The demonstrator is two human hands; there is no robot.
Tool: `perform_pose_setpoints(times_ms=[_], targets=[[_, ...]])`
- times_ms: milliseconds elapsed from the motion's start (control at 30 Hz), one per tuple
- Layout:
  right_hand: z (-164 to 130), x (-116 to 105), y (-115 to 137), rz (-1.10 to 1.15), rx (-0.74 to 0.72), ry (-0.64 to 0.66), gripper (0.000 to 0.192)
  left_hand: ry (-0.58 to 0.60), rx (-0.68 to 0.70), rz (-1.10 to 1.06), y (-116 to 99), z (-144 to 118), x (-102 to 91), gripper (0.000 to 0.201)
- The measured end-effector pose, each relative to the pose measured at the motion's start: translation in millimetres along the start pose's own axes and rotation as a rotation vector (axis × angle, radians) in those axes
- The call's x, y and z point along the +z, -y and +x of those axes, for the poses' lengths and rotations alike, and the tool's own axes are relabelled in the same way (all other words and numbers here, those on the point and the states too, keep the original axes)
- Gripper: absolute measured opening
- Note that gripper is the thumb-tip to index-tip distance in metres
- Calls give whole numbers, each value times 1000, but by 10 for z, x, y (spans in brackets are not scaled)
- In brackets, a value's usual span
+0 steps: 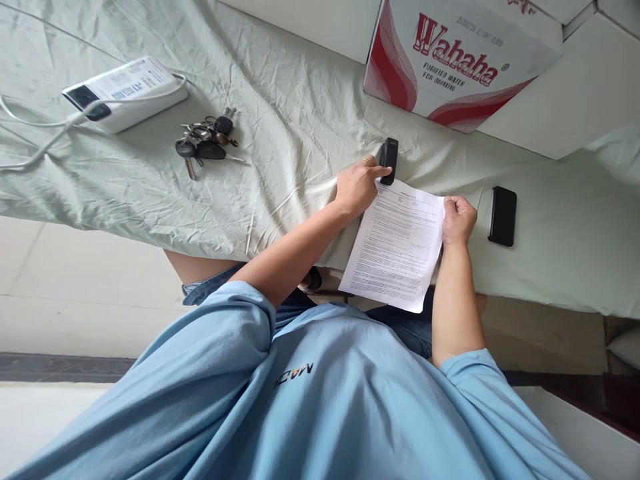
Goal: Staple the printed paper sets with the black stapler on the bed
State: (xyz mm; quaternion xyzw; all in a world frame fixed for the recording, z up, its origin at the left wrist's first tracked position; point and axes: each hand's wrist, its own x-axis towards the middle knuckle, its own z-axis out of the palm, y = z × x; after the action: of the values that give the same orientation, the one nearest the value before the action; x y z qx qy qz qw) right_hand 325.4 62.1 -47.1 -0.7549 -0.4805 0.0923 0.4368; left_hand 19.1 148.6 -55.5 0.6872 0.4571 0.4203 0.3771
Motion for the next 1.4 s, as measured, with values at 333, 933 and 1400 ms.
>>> perform_pose_setpoints(times_ms=[333,933,1400], targets=[[-71,-156,-73,223,-7,69,75,74,94,-81,45,124,-106,43],[-249,-17,57,269,-54,-143,71,381,-211,-337,43,42,-286,76],[-583,-209,115,475,76,113,82,199,-248,-364,-263,-672,-333,59]])
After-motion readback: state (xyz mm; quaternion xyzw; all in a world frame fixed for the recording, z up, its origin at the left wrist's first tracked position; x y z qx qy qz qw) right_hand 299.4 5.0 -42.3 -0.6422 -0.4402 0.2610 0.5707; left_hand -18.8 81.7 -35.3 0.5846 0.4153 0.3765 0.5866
